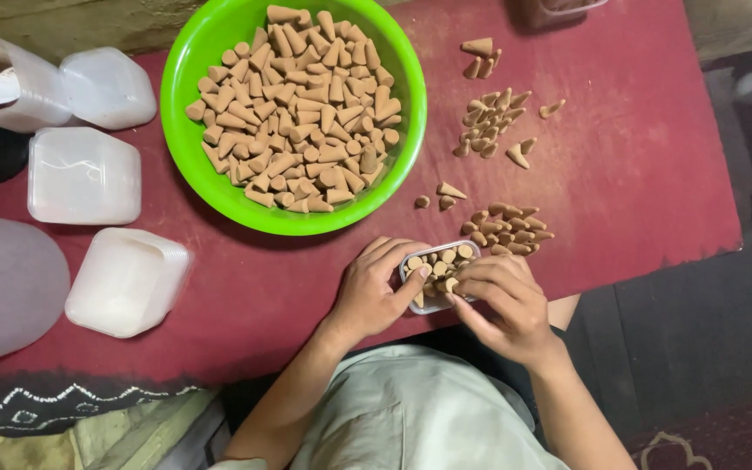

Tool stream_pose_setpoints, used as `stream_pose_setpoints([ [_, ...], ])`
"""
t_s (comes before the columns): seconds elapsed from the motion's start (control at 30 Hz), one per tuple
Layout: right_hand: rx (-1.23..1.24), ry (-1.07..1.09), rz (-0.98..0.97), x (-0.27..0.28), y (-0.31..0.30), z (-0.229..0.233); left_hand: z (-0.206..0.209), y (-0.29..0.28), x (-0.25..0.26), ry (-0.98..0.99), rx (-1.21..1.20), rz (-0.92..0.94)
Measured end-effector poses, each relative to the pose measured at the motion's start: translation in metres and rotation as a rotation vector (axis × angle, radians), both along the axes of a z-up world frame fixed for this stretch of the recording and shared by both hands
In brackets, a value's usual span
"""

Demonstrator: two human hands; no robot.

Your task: The person places incense cones into a plastic container by hand, arranging them and closing the lid.

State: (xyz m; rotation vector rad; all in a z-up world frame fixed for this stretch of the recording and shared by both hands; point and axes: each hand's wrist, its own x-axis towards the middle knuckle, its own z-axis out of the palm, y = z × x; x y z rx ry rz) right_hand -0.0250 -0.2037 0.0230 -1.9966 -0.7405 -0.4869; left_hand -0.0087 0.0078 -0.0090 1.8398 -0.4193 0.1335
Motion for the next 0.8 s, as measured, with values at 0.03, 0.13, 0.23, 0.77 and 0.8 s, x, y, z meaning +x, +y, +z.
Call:
stream_pose_setpoints([
  [0.03, -0.046, -0.018, -0.004, 0.0, 0.001, -0.002, 0.0, 0.0, 0.0, -0.003, -0.001, -0.004],
  [0.13, -0.127, -0.05, -0.01, 0.0, 0.004, -0.004, 0.003, 0.0, 0.001, -0.005, 0.002, -0.007],
  [0.23, -0.202, -0.094, -0.021, 0.001, 0.008, -0.004, 0.004, 0.001, 0.001, -0.012, 0.009, -0.007],
  [0.77, -0.474, -0.233, -0.106, 0.001, 0.013, 0.007, 0.008, 0.001, 0.005, -0.035, -0.004, -0.002],
  [0.8, -0.471, -0.234, -0.109, 0.0, 0.012, 0.004, 0.007, 0.001, 0.005, -0.037, -0.001, -0.004],
])
